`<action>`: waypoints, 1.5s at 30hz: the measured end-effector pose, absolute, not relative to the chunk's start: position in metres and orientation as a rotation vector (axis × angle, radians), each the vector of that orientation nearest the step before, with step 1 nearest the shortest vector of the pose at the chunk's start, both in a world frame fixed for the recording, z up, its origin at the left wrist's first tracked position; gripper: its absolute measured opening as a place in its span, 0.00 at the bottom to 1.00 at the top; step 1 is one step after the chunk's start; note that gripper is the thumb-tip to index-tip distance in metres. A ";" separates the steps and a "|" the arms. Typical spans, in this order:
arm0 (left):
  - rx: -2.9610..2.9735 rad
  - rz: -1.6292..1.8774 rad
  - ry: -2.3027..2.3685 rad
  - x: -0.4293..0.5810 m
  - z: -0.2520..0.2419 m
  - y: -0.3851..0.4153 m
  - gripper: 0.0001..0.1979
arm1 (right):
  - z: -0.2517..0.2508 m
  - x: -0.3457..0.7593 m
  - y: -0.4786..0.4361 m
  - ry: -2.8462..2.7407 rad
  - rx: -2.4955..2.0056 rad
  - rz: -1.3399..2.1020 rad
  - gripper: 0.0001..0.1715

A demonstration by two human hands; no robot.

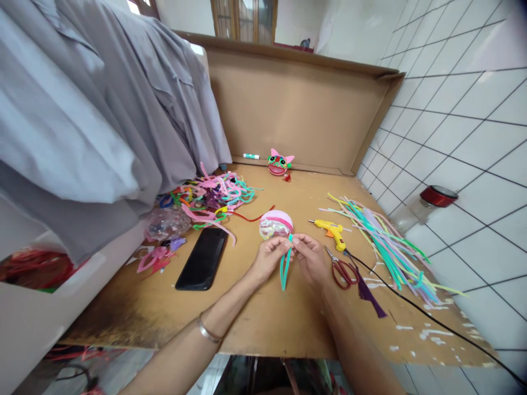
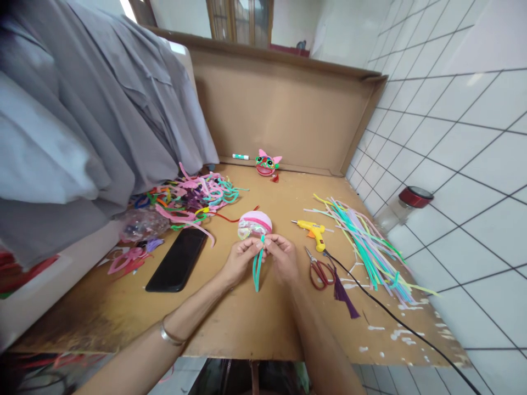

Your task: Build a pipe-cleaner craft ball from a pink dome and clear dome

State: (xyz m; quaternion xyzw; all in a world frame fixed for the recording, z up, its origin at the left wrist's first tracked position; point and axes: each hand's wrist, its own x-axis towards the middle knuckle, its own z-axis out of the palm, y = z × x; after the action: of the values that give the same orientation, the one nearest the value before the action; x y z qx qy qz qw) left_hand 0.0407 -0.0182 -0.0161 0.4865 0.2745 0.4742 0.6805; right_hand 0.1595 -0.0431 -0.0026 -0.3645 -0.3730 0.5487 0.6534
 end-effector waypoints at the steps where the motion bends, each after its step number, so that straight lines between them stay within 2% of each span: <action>1: 1.084 1.062 0.612 0.041 -0.016 -0.018 0.22 | -0.002 0.160 -0.043 -0.846 -0.828 1.247 0.15; 36: 1.172 1.069 0.711 0.046 -0.022 -0.023 0.20 | -0.002 0.158 -0.042 -0.720 -0.882 1.283 0.12; 45: 1.145 1.012 0.672 0.044 -0.019 -0.028 0.25 | -0.002 0.167 -0.041 -0.664 -0.869 1.289 0.12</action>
State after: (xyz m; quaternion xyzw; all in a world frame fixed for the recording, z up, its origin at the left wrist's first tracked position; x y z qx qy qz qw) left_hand 0.0442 -0.0283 -0.0191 0.5082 0.2981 0.4491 0.6717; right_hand 0.1668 -0.0410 -0.0023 -0.3847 -0.2939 0.5705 0.6634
